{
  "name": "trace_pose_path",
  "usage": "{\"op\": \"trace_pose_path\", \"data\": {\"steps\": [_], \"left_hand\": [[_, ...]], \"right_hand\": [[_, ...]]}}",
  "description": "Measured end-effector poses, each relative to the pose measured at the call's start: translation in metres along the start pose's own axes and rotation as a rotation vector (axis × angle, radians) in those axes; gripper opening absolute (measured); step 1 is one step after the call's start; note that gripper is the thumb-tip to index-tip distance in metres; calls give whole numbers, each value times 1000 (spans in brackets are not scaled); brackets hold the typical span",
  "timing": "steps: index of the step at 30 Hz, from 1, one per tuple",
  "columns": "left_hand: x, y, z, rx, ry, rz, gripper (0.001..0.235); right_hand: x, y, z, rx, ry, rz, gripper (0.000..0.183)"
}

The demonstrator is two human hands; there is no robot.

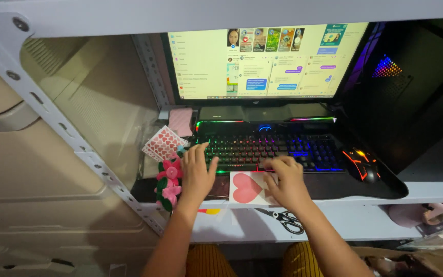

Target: Cutting heart-shaped stickers from a sheet using scissors and typing on a keyboard at a computer workstation.

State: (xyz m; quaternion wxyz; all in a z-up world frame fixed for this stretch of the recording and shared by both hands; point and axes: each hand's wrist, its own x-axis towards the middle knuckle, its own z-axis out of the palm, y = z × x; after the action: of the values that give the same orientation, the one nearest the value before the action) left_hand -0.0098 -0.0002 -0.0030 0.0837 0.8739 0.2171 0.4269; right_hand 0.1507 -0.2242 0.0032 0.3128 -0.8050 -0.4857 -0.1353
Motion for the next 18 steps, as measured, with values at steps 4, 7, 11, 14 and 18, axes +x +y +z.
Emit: {"op": "trace_pose_path", "data": {"steps": [4,7,11,14,18], "left_hand": [[-3,-6,5,11,29,26,45],[-5,-8,9,58,56,71,41],[-7,-14,11,60,77,62,36],[-8,-16,15,62,66,65,34],[-8,-15,14,50,43,58,34]], "right_hand": [[32,-13,20,20,-54,-93,40],[41,-18,30,-21,-77,-242,24],[37,-23,38,-135,-58,-319,16],[33,-21,38,-151,-76,-282,18],[36,-21,28,-123,-221,-185,32]]}}
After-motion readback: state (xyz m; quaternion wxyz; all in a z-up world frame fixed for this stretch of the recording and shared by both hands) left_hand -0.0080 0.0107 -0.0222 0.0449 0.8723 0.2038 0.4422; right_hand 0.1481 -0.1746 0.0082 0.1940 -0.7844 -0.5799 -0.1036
